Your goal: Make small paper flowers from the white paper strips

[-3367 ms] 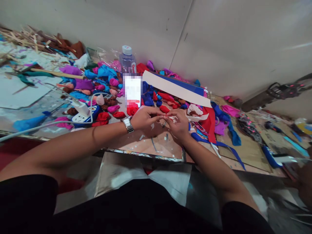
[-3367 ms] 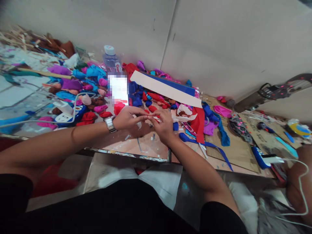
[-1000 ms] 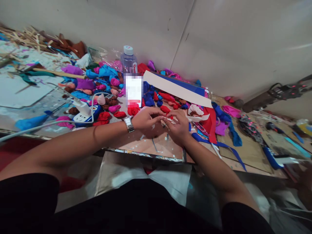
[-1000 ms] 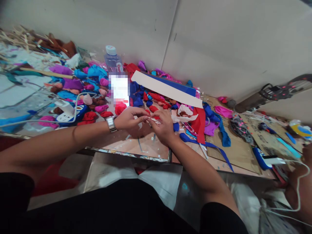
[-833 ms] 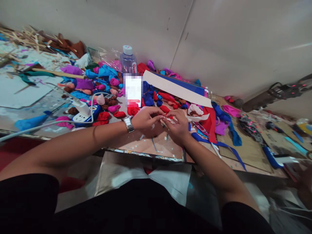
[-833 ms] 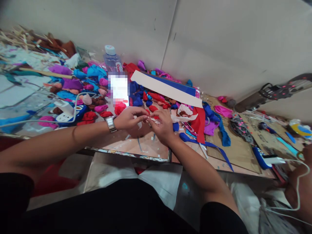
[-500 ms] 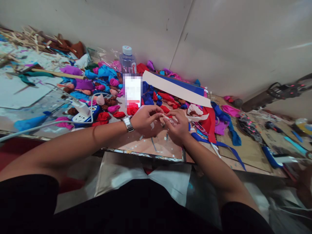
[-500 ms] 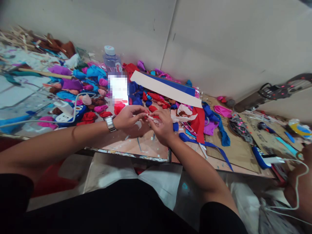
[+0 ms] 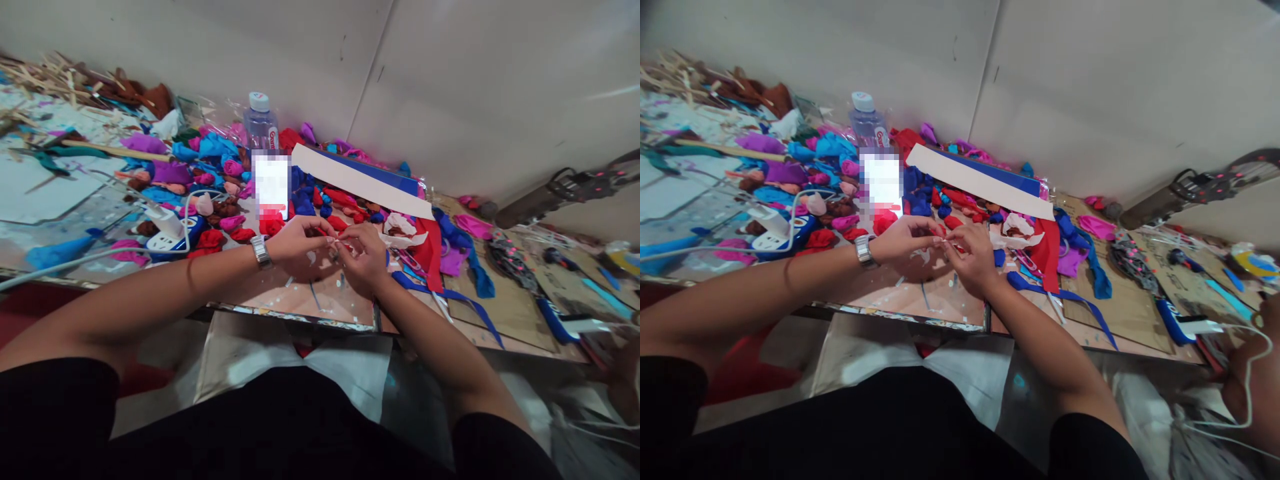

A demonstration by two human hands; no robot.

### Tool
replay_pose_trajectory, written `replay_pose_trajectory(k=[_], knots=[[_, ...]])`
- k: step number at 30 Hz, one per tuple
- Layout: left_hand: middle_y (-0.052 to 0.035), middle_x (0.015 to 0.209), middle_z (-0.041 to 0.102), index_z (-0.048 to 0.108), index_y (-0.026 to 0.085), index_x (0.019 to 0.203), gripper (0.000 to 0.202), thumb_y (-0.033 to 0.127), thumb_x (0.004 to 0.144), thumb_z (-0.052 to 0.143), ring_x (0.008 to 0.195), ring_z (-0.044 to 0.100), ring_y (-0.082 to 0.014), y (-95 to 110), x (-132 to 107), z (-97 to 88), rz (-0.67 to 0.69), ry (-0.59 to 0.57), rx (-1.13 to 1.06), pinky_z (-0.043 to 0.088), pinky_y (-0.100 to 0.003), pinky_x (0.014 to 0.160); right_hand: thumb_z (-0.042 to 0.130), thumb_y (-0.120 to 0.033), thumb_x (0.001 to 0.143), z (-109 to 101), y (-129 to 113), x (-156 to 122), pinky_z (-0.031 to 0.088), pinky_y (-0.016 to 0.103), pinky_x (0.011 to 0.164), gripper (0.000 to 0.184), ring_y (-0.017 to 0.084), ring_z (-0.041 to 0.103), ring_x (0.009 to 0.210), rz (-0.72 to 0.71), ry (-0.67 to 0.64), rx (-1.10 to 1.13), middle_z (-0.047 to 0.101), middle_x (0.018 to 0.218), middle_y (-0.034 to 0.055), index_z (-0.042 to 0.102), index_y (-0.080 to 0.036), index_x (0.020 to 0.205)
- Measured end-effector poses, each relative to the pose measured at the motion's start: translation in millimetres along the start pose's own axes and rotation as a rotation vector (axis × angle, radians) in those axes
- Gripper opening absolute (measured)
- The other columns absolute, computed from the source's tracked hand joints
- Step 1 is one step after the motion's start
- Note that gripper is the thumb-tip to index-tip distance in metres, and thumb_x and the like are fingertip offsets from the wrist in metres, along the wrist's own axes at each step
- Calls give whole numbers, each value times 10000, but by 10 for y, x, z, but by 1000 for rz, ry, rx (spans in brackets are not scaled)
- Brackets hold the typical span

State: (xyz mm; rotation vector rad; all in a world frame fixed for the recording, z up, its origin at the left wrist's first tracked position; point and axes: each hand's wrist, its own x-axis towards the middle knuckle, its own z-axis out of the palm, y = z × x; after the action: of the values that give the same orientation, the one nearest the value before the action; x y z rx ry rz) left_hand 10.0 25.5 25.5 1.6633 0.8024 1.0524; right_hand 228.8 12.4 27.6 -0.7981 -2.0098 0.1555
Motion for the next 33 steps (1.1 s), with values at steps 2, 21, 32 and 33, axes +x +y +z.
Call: replay_pose_trajectory(k=[2,21,32,33], knots=[[-59,935,767,752,153,952,228,338,831,810,798,701,-142,32,8,-1,-67,1,-64,568,-256,700,726,-347,976,-3,-3,2,508,446,891,79,245,674,948,-19,4,-5,745,946,29,692,-277,958],[-80,895,807,788,153,948,281,377,816,894,741,734,-134,-9,-13,53,-332,-32,-430,585,-256,687,629,-366,1022,-22,27,-5,526,457,908,115,250,691,984,-62,-22,30,765,1011,42,708,-286,1047],[-64,855,791,815,174,985,321,482,894,805,677,685,-119,-55,13,-21,-211,-96,-170,528,-237,620,704,-328,973,-58,78,40,510,465,911,91,247,705,968,-100,-27,-30,786,990,41,773,-287,1017],[-57,834,782,815,174,981,319,480,892,806,663,672,-114,-58,14,-22,-204,-91,-156,520,-233,612,716,-333,968,-66,76,47,506,465,910,87,245,704,957,-107,-26,-43,787,980,40,779,-287,1007]])
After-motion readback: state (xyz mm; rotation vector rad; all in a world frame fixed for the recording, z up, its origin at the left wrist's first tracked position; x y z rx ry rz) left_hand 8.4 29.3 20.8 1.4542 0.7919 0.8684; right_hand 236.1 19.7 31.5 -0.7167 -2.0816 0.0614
